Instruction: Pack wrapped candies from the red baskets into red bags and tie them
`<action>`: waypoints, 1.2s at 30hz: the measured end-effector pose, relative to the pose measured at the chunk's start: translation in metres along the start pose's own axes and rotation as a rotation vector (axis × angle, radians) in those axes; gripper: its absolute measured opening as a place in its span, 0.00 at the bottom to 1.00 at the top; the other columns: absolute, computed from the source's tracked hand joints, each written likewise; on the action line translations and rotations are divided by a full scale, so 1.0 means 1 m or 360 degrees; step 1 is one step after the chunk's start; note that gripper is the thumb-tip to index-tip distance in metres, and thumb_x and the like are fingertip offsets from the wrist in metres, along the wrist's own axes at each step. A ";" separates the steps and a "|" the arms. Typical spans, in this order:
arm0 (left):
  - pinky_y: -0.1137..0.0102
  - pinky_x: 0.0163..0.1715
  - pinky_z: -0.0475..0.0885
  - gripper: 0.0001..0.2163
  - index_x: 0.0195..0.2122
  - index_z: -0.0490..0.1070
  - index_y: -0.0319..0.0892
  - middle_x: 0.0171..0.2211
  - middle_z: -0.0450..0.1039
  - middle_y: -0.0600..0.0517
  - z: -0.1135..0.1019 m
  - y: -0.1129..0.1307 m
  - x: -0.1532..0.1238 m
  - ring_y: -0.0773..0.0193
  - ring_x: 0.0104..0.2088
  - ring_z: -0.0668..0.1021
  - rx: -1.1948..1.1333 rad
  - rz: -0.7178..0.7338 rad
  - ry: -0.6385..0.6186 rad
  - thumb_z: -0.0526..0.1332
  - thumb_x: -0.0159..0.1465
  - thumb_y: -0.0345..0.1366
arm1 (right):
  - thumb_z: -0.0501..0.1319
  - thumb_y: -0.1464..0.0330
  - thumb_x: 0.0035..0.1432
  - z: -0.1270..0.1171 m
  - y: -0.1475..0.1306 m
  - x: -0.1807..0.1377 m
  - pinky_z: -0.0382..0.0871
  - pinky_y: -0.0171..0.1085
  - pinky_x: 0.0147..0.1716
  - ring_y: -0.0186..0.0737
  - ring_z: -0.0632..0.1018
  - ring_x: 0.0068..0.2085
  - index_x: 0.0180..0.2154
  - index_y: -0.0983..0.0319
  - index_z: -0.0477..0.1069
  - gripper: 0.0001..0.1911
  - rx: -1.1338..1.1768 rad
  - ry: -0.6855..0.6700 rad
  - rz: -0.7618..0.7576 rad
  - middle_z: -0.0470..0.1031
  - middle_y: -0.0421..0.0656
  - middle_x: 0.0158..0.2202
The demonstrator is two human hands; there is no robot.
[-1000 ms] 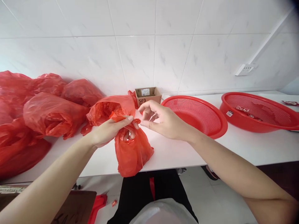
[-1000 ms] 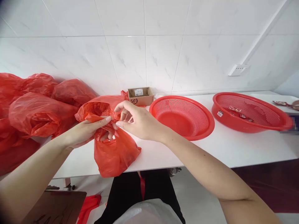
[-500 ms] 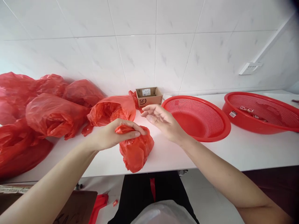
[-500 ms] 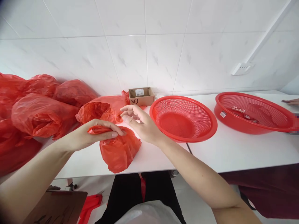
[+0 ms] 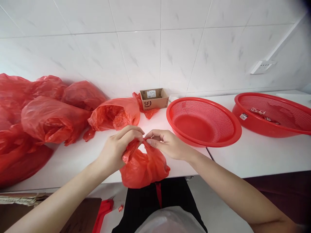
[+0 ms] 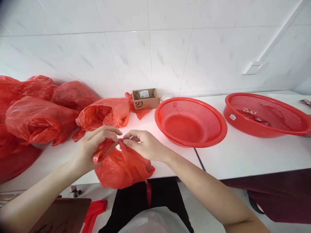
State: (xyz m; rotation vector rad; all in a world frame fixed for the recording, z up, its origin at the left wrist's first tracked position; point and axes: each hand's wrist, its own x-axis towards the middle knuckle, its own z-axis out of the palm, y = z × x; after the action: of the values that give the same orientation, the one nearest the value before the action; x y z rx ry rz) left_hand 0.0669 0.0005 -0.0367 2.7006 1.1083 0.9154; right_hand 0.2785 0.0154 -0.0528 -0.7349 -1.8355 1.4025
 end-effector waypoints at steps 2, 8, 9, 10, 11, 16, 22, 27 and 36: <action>0.70 0.35 0.69 0.16 0.46 0.68 0.47 0.39 0.76 0.51 -0.002 -0.003 -0.006 0.63 0.37 0.77 0.0029 0.0057 -0.0092 0.54 0.61 0.22 | 0.57 0.65 0.65 0.002 -0.006 -0.007 0.68 0.35 0.39 0.35 0.76 0.39 0.37 0.59 0.71 0.07 -0.0246 0.0078 -0.0058 0.76 0.40 0.37; 0.64 0.46 0.69 0.10 0.43 0.75 0.46 0.43 0.77 0.47 -0.015 -0.050 -0.042 0.55 0.47 0.76 0.0097 -0.0276 -0.0120 0.55 0.67 0.36 | 0.55 0.66 0.66 0.003 0.015 -0.026 0.63 0.40 0.38 0.39 0.73 0.33 0.29 0.60 0.69 0.12 -0.1174 0.0365 -0.0385 0.76 0.41 0.27; 0.64 0.46 0.68 0.11 0.39 0.76 0.45 0.44 0.77 0.46 -0.017 -0.062 -0.052 0.54 0.46 0.77 0.0140 -0.0455 -0.0059 0.55 0.67 0.39 | 0.55 0.67 0.65 0.001 0.027 -0.032 0.62 0.40 0.37 0.40 0.73 0.32 0.28 0.59 0.68 0.12 -0.1249 0.0392 -0.0350 0.76 0.41 0.26; 0.64 0.44 0.68 0.12 0.35 0.76 0.45 0.44 0.77 0.46 -0.019 -0.073 -0.064 0.53 0.44 0.77 0.0192 -0.0639 -0.0022 0.55 0.67 0.42 | 0.54 0.67 0.65 -0.003 0.040 -0.039 0.62 0.40 0.35 0.40 0.73 0.31 0.28 0.59 0.68 0.12 -0.1291 0.0402 -0.0271 0.75 0.41 0.26; 0.64 0.43 0.68 0.14 0.31 0.76 0.45 0.42 0.77 0.46 -0.020 -0.082 -0.075 0.53 0.42 0.78 0.0189 -0.0805 -0.0078 0.54 0.66 0.44 | 0.54 0.67 0.65 -0.006 0.053 -0.046 0.62 0.39 0.33 0.40 0.72 0.30 0.28 0.58 0.68 0.12 -0.1303 0.0394 -0.0164 0.75 0.41 0.25; 0.67 0.40 0.68 0.17 0.32 0.74 0.45 0.36 0.78 0.50 -0.005 -0.083 -0.092 0.57 0.37 0.77 -0.0047 -0.1143 -0.0355 0.51 0.67 0.48 | 0.53 0.63 0.66 -0.024 0.090 -0.061 0.65 0.39 0.32 0.41 0.75 0.31 0.31 0.57 0.67 0.11 -0.1046 0.0464 0.0286 0.77 0.40 0.30; 0.65 0.46 0.67 0.15 0.42 0.72 0.43 0.45 0.75 0.46 0.045 -0.068 -0.046 0.56 0.45 0.75 0.0144 -0.0714 0.0126 0.48 0.69 0.43 | 0.53 0.59 0.65 -0.011 0.088 -0.025 0.70 0.39 0.39 0.41 0.79 0.39 0.37 0.58 0.68 0.11 -0.0664 0.0704 0.0247 0.79 0.43 0.35; 0.66 0.42 0.70 0.11 0.44 0.71 0.45 0.42 0.77 0.50 0.097 -0.074 -0.033 0.58 0.42 0.78 0.0139 -0.0665 0.0109 0.50 0.67 0.36 | 0.61 0.61 0.57 0.026 0.118 -0.009 0.71 0.41 0.39 0.44 0.78 0.40 0.49 0.56 0.65 0.17 -0.0779 0.0781 0.0318 0.78 0.43 0.42; 0.66 0.35 0.67 0.17 0.41 0.74 0.45 0.31 0.79 0.50 0.102 -0.067 -0.066 0.59 0.30 0.78 0.0172 -0.0825 0.0159 0.46 0.69 0.41 | 0.58 0.68 0.55 0.000 0.123 -0.021 0.69 0.41 0.39 0.43 0.78 0.37 0.37 0.57 0.67 0.06 -0.0784 0.0848 0.0225 0.77 0.42 0.33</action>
State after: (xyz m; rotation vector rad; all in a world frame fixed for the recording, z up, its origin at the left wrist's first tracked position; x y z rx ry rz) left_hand 0.0461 0.0209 -0.1723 2.2670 1.8032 0.9187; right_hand 0.2938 0.0294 -0.1755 -1.3603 -1.7163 0.7186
